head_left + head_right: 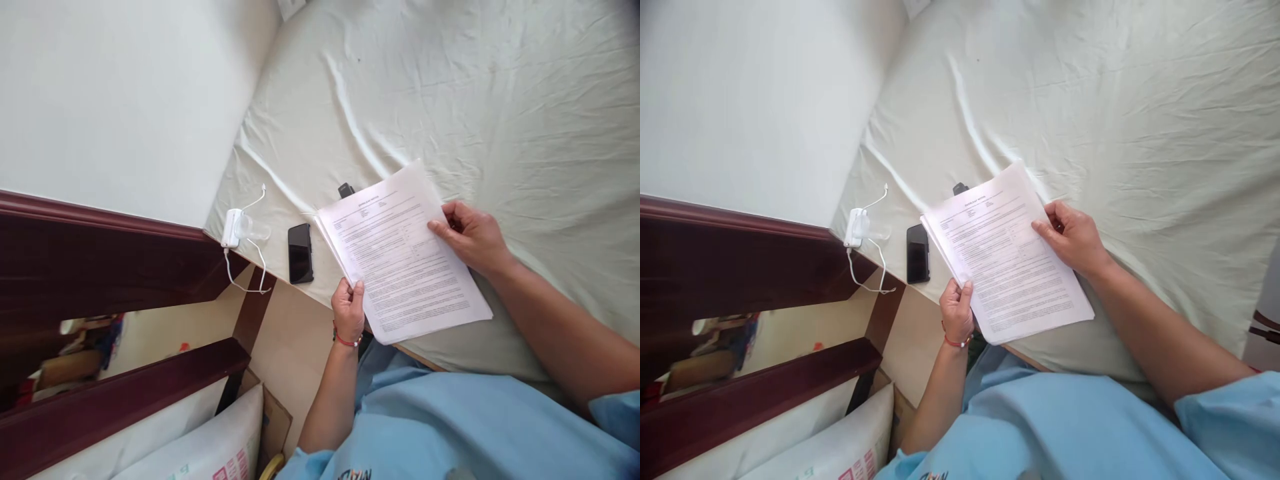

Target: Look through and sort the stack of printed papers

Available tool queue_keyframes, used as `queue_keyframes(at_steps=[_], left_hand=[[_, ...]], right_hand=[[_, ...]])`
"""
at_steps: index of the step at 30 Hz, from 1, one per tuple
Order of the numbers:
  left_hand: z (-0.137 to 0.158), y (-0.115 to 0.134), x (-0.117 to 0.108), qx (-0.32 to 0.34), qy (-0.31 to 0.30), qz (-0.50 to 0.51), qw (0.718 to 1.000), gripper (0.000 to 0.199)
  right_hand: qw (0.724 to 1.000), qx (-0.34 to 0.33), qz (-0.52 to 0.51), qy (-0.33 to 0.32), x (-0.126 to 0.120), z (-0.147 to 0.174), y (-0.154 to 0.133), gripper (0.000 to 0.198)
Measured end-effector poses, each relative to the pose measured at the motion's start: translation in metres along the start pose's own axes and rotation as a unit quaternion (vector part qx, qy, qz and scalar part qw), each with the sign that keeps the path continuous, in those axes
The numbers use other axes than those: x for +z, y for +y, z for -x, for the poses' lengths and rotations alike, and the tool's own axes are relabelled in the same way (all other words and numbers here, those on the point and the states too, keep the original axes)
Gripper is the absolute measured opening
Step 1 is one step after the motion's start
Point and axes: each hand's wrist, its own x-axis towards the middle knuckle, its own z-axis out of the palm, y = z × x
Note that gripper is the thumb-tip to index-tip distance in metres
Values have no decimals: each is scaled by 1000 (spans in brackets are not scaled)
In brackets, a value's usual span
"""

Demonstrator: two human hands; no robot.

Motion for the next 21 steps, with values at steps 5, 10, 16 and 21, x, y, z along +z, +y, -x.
queue_keyframes(at_steps=[5,10,16,21], left_hand=[[-1,-4,0,-16,23,16,999,39],[0,3,2,-12,37,19,999,43],[-2,8,6,-3,62,12,998,35],[-3,6,4,16,85,-29,996,39]], right_hand=[[997,-8,74,25,-1,0,-2,29],[997,-22,75,20,-2,1,-3,30],[993,8,70,100,-2,0,2,36],[992,-3,16,129,-3,-2,16,25]])
